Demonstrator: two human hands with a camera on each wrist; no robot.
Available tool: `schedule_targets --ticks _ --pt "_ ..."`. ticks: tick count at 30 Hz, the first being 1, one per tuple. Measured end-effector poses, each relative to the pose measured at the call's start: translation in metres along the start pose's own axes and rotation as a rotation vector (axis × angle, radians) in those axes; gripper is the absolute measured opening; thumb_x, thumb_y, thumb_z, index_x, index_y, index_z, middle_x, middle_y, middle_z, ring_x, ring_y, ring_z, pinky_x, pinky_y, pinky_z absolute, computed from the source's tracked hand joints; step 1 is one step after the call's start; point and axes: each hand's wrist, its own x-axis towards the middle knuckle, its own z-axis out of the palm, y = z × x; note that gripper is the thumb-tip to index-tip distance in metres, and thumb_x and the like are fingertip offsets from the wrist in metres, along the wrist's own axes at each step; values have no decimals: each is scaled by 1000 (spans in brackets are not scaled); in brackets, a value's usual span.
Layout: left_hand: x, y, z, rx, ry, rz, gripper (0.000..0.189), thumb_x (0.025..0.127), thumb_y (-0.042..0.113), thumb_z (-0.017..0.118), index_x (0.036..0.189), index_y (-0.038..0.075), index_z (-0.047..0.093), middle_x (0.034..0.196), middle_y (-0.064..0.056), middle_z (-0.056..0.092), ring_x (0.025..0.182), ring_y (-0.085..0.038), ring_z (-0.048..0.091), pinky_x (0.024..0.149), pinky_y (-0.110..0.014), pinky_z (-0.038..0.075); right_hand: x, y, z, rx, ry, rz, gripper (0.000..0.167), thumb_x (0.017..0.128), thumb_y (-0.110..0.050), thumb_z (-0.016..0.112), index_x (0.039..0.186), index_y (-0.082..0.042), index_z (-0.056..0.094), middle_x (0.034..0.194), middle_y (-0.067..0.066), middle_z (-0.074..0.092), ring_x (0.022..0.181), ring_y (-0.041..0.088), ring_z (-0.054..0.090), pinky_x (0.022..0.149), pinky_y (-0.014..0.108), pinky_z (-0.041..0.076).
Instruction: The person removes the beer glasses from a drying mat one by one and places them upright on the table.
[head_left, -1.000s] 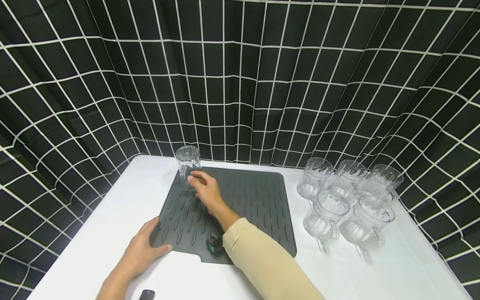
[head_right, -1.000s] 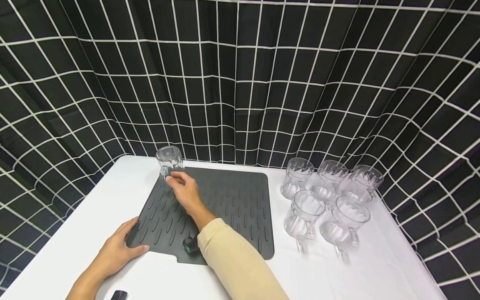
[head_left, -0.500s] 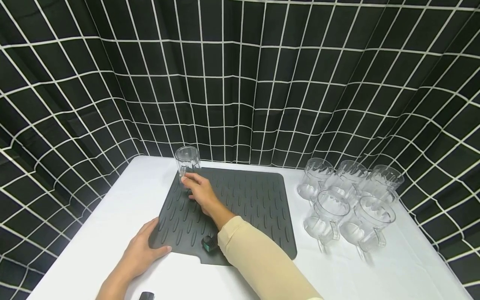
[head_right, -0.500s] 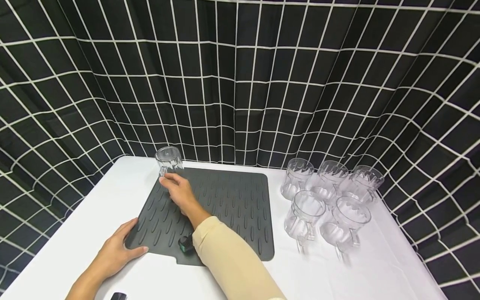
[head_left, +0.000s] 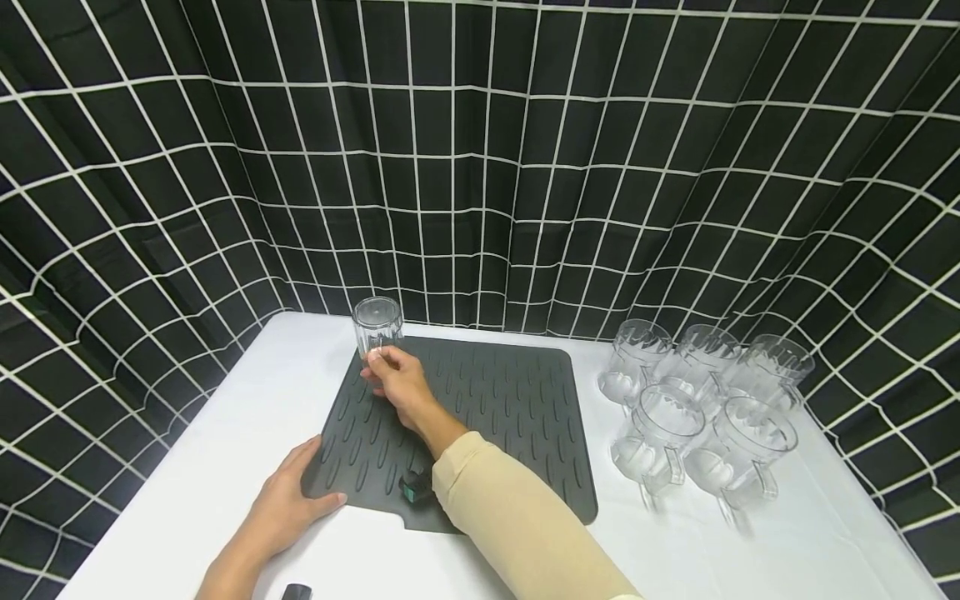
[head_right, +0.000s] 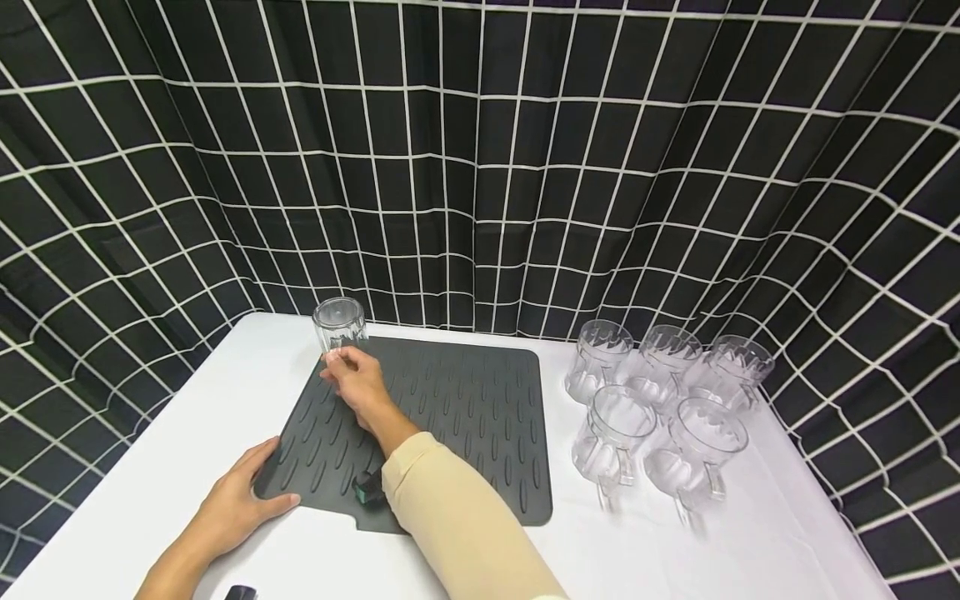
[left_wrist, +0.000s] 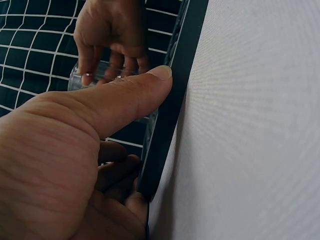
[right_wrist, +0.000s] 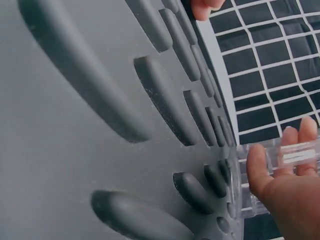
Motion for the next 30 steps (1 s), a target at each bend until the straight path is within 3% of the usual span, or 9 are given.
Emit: schedule_targets --ticks 9,18,24,30 --pt "-2 2 0 10 11 -9 99 74 32 81 149 -4 27 153 -23 26 137 -44 24 109 -60 20 -9 1 0 47 32 -56 19 97 -18 59 101 -1 68 79 4 67 79 17 66 80 48 56" --pt "-3 2 -1 14 17 -7 98 74 30 82 147 -6 28 151 -25 27 137 -46 25 109 -61 21 -20 -4 0 63 72 -103 19 96 -17 61 98 1 68 75 3 67 75 19 67 66 33 58" --pt "-4 2 -1 23 9 -6 98 74 31 82 147 -6 28 152 -25 27 137 -46 24 109 -61 20 -34 -12 -8 54 73 -107 17 96 -17 61 99 -2 68 77 3 67 81 23 69 71 34 58" --pt "-3 3 0 16 6 -3 98 75 30 81 148 -6 27 152 -25 26 137 -46 24 109 -61 20 -48 -21 -18 57 66 -165 16 97 -14 61 99 0 68 79 6 67 84 25 68 75 39 59"
